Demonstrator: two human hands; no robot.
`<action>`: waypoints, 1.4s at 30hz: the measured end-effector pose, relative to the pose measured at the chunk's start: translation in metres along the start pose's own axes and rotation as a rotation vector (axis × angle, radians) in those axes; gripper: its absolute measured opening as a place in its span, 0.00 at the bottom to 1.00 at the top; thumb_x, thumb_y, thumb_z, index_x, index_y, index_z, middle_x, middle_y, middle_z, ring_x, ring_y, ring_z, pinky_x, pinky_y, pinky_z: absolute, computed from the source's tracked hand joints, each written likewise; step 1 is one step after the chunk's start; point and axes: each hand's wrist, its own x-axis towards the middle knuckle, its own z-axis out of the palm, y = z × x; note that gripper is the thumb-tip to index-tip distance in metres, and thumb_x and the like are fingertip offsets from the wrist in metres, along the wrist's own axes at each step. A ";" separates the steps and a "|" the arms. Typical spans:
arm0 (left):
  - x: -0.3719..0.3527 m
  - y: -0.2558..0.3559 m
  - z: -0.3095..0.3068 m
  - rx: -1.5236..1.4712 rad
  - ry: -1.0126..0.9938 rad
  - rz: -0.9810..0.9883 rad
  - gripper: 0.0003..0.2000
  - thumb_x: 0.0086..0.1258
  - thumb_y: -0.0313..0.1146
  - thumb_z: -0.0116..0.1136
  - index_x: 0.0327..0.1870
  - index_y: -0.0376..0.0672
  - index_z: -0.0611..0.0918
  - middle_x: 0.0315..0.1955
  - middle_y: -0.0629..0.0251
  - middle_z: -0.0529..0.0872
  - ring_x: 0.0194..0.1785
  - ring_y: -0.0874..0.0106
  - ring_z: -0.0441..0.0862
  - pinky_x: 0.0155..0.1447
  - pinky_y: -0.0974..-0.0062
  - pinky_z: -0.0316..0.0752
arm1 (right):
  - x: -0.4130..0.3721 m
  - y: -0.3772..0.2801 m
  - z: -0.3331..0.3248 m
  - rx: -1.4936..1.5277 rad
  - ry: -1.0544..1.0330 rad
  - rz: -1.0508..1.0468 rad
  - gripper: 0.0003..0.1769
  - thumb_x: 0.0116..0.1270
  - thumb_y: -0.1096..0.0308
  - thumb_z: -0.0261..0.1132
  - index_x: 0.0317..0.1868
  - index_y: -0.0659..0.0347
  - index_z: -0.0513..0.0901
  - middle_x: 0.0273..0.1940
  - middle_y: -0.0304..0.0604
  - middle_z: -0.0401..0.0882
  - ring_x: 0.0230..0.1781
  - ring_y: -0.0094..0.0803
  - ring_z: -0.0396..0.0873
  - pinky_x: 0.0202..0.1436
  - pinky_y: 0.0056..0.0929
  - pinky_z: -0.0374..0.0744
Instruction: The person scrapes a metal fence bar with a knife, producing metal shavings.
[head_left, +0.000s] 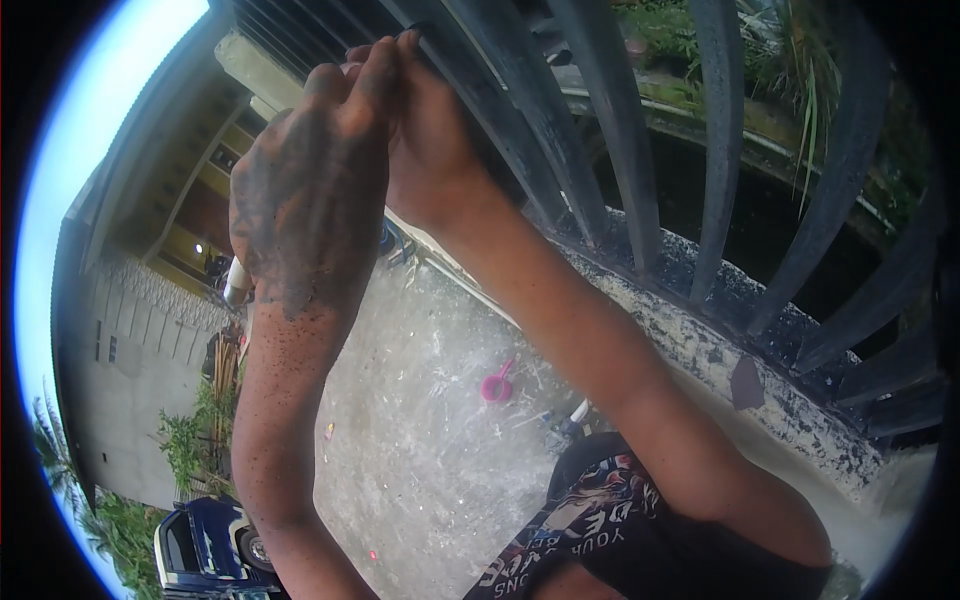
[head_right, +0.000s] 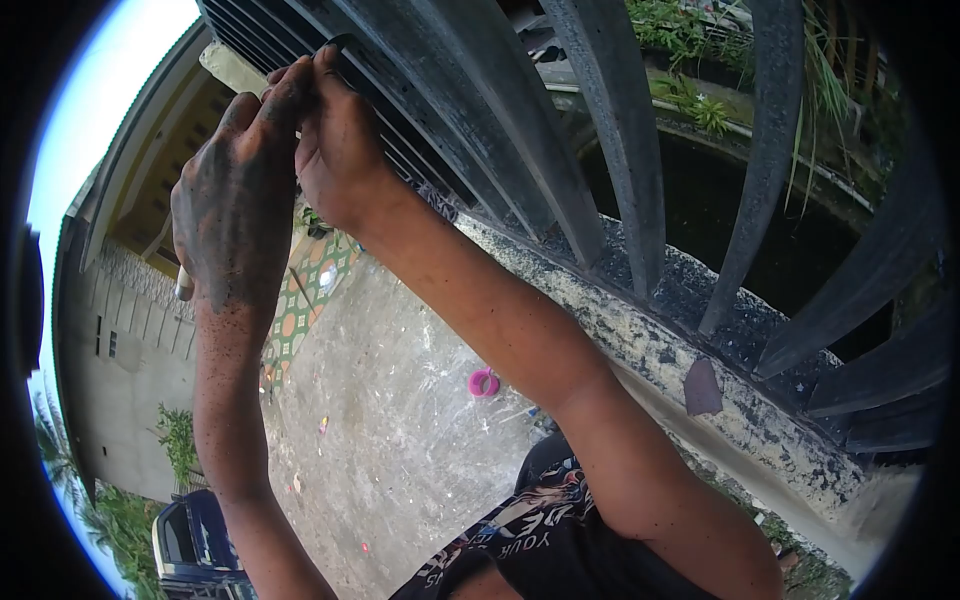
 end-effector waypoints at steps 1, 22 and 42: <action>0.000 0.002 -0.001 0.022 -0.023 -0.009 0.26 0.72 0.27 0.63 0.70 0.65 0.78 0.44 0.68 0.87 0.43 0.64 0.92 0.41 0.64 0.90 | 0.000 0.002 -0.002 -0.007 -0.009 -0.022 0.24 0.87 0.45 0.45 0.49 0.54 0.79 0.44 0.33 0.81 0.51 0.21 0.80 0.65 0.28 0.76; -0.012 0.016 0.006 -0.024 -0.002 -0.048 0.24 0.74 0.27 0.59 0.69 0.64 0.78 0.45 0.66 0.87 0.45 0.61 0.91 0.42 0.63 0.89 | -0.013 0.001 -0.006 0.015 0.051 0.017 0.25 0.87 0.44 0.44 0.49 0.55 0.78 0.43 0.34 0.81 0.50 0.21 0.80 0.65 0.28 0.76; -0.006 0.015 0.004 0.047 -0.042 -0.075 0.27 0.74 0.27 0.61 0.71 0.66 0.77 0.45 0.66 0.87 0.45 0.64 0.92 0.43 0.64 0.90 | -0.002 0.000 -0.004 0.010 0.069 0.014 0.27 0.85 0.42 0.45 0.49 0.56 0.80 0.40 0.35 0.82 0.46 0.28 0.83 0.57 0.32 0.81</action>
